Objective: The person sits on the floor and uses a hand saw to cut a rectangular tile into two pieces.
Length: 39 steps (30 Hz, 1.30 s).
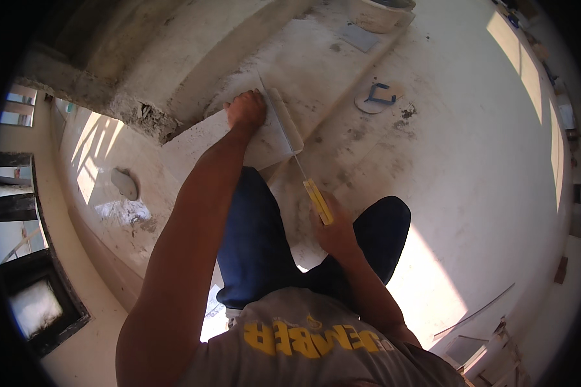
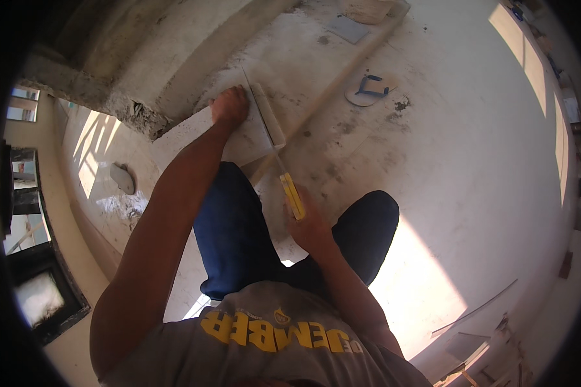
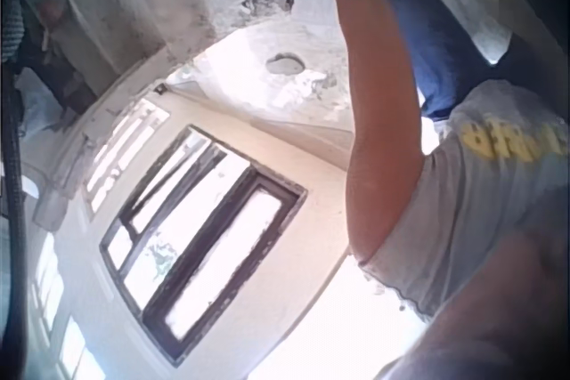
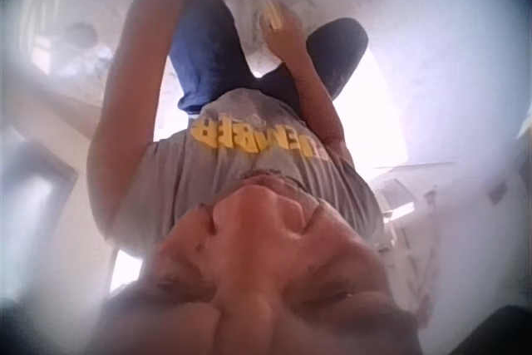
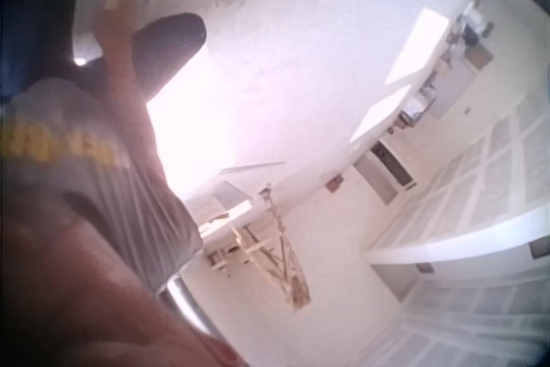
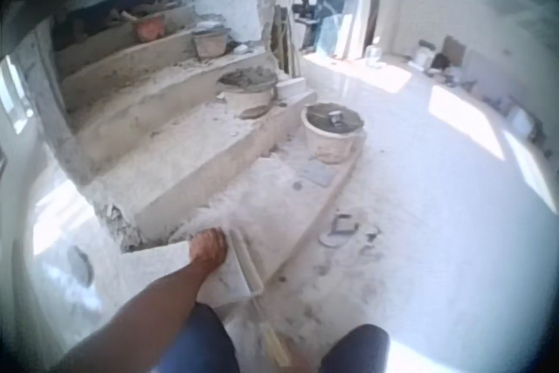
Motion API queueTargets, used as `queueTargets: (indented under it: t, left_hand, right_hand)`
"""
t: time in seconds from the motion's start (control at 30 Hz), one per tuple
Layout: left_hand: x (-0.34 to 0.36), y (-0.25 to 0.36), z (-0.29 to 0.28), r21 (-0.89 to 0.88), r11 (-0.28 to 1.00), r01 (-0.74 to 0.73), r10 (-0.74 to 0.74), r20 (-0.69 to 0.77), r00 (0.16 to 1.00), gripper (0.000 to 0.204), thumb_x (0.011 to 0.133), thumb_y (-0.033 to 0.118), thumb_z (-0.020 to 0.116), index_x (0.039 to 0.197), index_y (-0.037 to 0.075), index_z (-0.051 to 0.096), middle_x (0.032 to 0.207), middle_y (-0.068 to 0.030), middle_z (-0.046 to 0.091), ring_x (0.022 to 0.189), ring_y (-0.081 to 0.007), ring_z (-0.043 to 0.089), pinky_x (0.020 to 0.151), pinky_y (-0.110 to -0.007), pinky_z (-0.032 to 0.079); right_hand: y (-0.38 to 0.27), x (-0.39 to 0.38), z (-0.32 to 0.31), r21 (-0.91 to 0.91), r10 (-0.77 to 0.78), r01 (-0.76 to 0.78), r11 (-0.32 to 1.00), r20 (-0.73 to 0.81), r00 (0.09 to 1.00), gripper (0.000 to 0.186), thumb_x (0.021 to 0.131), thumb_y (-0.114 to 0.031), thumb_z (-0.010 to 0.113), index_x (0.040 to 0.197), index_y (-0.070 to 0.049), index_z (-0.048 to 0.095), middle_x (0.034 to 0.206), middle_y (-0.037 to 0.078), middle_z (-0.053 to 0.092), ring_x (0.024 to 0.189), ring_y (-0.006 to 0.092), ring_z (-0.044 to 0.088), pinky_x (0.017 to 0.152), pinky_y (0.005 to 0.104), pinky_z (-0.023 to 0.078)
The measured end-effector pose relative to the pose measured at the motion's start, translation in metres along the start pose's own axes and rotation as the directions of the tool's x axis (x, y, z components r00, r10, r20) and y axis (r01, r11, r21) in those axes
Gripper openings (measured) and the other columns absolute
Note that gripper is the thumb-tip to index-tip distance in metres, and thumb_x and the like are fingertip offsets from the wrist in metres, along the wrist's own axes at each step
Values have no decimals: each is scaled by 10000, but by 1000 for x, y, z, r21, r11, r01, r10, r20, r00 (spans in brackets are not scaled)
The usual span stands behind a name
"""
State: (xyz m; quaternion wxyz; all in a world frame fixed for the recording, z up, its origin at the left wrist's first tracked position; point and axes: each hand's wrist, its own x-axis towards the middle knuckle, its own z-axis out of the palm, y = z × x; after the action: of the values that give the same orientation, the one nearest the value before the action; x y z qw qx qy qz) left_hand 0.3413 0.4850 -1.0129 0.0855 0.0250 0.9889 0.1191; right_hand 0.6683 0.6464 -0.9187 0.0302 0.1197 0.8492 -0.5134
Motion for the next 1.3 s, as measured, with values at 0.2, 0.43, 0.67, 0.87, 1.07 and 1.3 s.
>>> queueTargets:
  t: [0.2, 0.43, 0.67, 0.87, 1.07, 1.3]
  left_hand:
    - [-7, 9, -12, 7, 999, 53, -54, 43, 998, 559, 1138, 377, 306, 1220, 35, 741, 1281, -233, 734, 1241, -382, 682, 1193, -591, 332]
    - [2, 3, -4, 25, 1000, -1, 2, -18, 1000, 555, 1136, 400, 313, 1265, 42, 716, 1258, -226, 741, 1225, -381, 690, 1193, -584, 327]
    - [3, 2, 8, 21, 999, -26, 26, 7, 1000, 534, 1133, 395, 328, 1233, 43, 718, 1241, -235, 744, 1215, -388, 693, 1172, -594, 354]
    - [0, 6, -9, -4, 1000, 12, -12, -18, 1000, 534, 1132, 380, 325, 1205, 43, 733, 1234, -236, 745, 1232, -388, 682, 1175, -596, 352]
    - [-2, 16, -11, 17, 1000, -16, 16, 24, 1000, 532, 1131, 363, 320, 1208, 29, 727, 1260, -229, 736, 1233, -384, 682, 1167, -596, 362]
    - [-3, 5, -9, 32, 999, 23, -25, 42, 999, 525, 1132, 366, 327, 1209, 36, 728, 1264, -217, 739, 1233, -380, 684, 1161, -605, 365]
  right_hand:
    - [4, -19, 12, 50, 20, -16, 999, -71, 997, 417, 1017, -191, 665, 1389, -19, 586, 995, 303, 714, 888, 518, 713, 796, 530, 575]
    - [10, -70, -17, 46, -27, 32, 998, -109, 994, 352, 983, -113, 684, 1303, 26, 635, 948, 249, 727, 832, 402, 753, 751, 424, 579]
    - [5, 43, 23, 82, -25, 32, 996, -84, 996, 323, 1034, -243, 652, 1234, 8, 624, 982, 307, 703, 938, 535, 674, 784, 541, 542]
    - [-1, -92, -34, 33, 69, -68, 997, -48, 996, 413, 1002, -172, 691, 1377, -23, 606, 1042, 272, 740, 952, 453, 750, 843, 475, 598]
    - [5, 61, 23, -1, -21, 21, 1000, -56, 998, 321, 1021, -170, 669, 1281, 17, 647, 965, 237, 717, 885, 437, 711, 797, 438, 552]
    - [2, -78, -18, 87, 54, -49, 995, -63, 997, 414, 1010, -194, 682, 1373, -13, 598, 1049, 276, 741, 907, 471, 749, 804, 482, 598]
